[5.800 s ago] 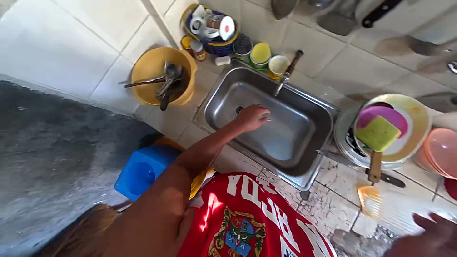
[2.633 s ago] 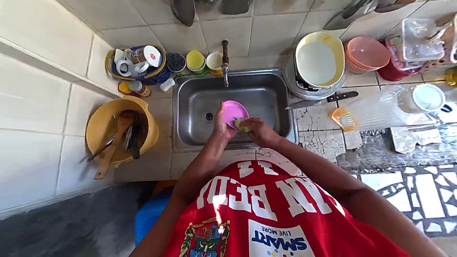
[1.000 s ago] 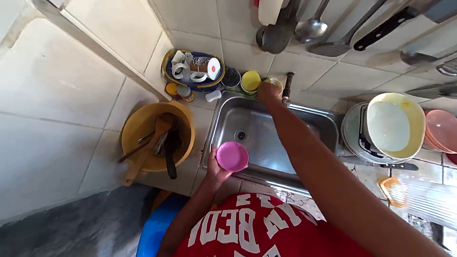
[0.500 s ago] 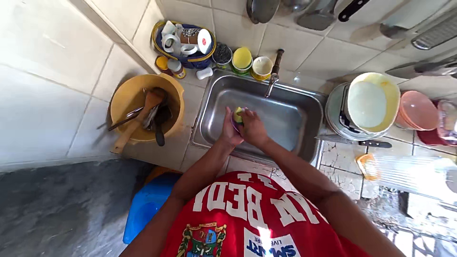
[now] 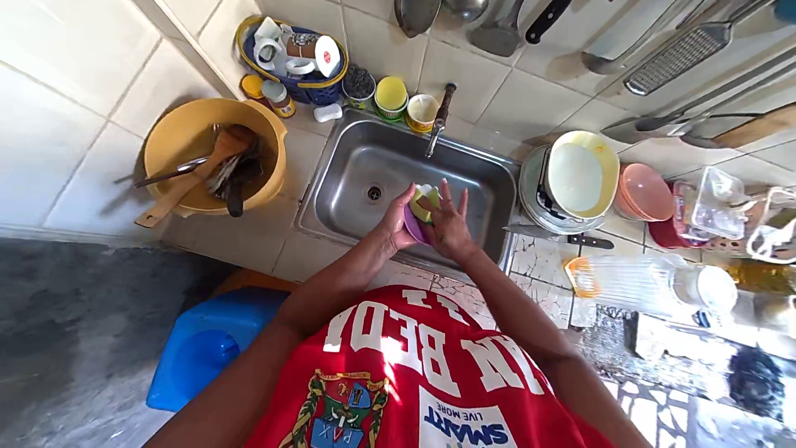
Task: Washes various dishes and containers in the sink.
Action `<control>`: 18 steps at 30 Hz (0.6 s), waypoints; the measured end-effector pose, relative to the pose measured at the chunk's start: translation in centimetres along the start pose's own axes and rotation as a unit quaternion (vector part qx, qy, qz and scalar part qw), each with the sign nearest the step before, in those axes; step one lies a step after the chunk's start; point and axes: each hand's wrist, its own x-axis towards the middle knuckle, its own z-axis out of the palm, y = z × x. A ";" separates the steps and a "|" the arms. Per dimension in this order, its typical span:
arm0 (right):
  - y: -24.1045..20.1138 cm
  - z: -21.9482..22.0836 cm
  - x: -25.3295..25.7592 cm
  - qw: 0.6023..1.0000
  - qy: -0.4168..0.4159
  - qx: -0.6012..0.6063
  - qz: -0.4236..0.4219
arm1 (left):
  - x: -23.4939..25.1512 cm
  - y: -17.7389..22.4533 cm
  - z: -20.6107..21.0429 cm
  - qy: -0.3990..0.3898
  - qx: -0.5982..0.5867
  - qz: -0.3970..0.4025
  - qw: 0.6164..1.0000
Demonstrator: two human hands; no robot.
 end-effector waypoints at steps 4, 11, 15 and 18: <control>-1.2 0.1 -2.3 0.989 -0.003 0.135 -0.053 | -0.7 0.4 0.4 -0.018 0.020 0.053 0.998; 3.2 -2.9 -4.4 0.996 -0.009 -0.084 -0.041 | -10.1 0.6 10.7 0.090 0.145 0.018 0.985; 1.0 -0.8 -3.1 0.996 0.065 -0.029 -0.047 | -9.4 -0.1 11.8 0.096 0.155 -0.005 0.983; -0.2 -0.6 -4.7 0.994 0.039 0.071 -0.072 | -10.1 0.6 12.2 0.110 0.170 0.025 0.979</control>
